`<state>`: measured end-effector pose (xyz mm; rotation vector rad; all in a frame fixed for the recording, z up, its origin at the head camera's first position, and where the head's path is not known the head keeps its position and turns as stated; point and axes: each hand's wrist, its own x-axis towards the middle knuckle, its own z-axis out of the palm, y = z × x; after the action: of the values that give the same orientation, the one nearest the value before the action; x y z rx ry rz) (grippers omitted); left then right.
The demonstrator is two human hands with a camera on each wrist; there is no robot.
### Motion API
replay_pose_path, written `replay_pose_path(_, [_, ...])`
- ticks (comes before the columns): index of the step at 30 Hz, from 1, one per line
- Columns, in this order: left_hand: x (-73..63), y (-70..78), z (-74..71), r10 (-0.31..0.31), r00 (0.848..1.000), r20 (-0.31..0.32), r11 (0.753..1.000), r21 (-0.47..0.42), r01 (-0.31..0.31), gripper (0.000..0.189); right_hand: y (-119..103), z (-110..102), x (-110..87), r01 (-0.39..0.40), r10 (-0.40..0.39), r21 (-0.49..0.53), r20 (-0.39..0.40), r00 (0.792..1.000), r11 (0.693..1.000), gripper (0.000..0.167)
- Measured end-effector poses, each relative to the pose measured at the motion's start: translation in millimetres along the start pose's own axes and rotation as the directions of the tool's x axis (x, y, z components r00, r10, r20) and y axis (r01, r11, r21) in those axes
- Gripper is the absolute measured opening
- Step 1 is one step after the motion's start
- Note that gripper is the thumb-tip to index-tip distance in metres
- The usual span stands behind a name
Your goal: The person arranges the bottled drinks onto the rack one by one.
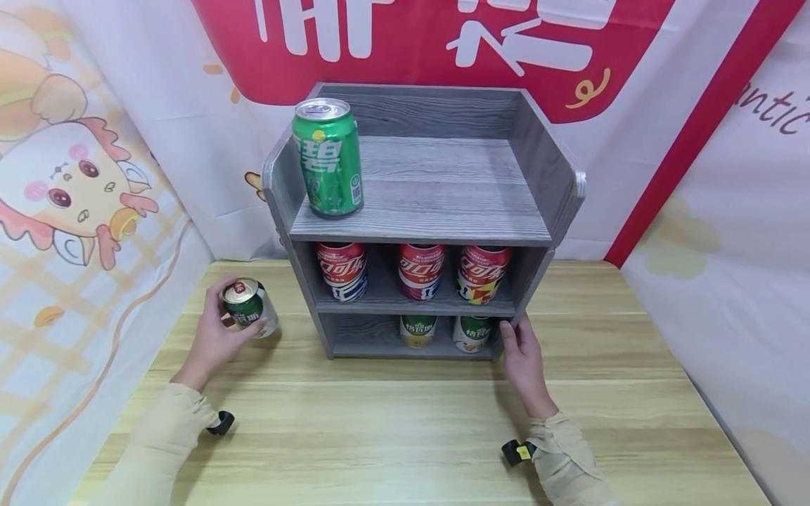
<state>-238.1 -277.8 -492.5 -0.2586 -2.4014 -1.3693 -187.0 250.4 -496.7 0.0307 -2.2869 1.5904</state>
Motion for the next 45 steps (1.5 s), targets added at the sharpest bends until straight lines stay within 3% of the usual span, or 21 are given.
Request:
replay_pose_path(10, [-29.7,26.8,-16.4,0.017,1.000,0.001,0.999,0.047,-0.017,0.098,-0.6,2.6,-1.4,0.017,-0.017,0.012,-0.016,1.000,1.000,0.042])
replay_pose_path(18, [-47.6,39.4,-23.1,0.047,0.999,-0.019,0.997,0.066,-0.046,0.098,1.4,1.3,-1.4,0.015,-0.015,0.006,-0.007,1.000,1.000,0.045])
replay_pose_path(32, [-70.2,62.0,-30.0,0.114,0.993,0.026,0.989,0.087,-0.116,0.100,0.6,3.0,-0.7,0.036,-0.036,0.024,-0.013,0.999,0.999,0.043])
replay_pose_path(45, [-82.7,75.6,-33.2,0.195,0.975,0.108,0.975,0.086,-0.205,0.104,-0.8,1.5,0.0,0.030,-0.030,0.018,0.002,1.000,0.999,0.044])
